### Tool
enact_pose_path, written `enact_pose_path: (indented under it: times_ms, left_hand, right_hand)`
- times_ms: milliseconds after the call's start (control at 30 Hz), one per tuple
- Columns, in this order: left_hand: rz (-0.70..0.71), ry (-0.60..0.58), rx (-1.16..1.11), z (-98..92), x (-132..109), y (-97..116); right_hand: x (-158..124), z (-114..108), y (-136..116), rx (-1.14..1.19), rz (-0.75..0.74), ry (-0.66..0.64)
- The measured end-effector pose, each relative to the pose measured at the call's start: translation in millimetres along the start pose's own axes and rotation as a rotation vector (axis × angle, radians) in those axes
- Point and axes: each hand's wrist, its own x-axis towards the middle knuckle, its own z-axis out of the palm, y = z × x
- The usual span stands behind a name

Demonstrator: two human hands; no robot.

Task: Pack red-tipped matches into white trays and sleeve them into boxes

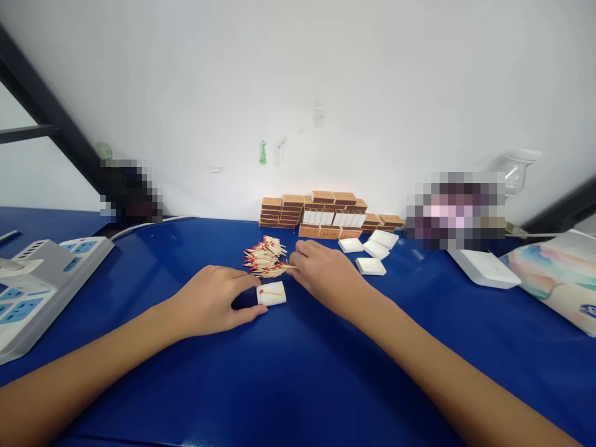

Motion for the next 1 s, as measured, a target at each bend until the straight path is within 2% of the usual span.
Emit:
enact_pose_path:
  times_ms: [200, 333, 500, 767, 1000]
  left_hand:
    - [-0.046, 0.023, -0.076, 3.5, 3.6, -0.3]
    - [-0.042, 0.031, -0.102, 4.6, 4.0, 0.0]
    - [-0.033, 0.025, -0.092, 7.1, 4.3, -0.2]
    - [-0.017, 0.036, -0.097, 9.1, 3.2, -0.2]
    - [0.114, 0.068, -0.162, 13.9, 2.3, 1.0]
  right_hand:
    - [-10.3, -12.7, -1.1, 0.119, -0.004, 0.055]
    - [-10.2, -17.8, -17.4, 0.165, -0.029, -0.011]
    - [-10.1, -13.0, -32.2, 0.175, -0.072, -0.104]
    - [-23.8, -9.0, -21.0, 0.342, -0.029, -0.077]
    - [-26.2, -3.6, -28.6, 0.567, 0.007, -0.084]
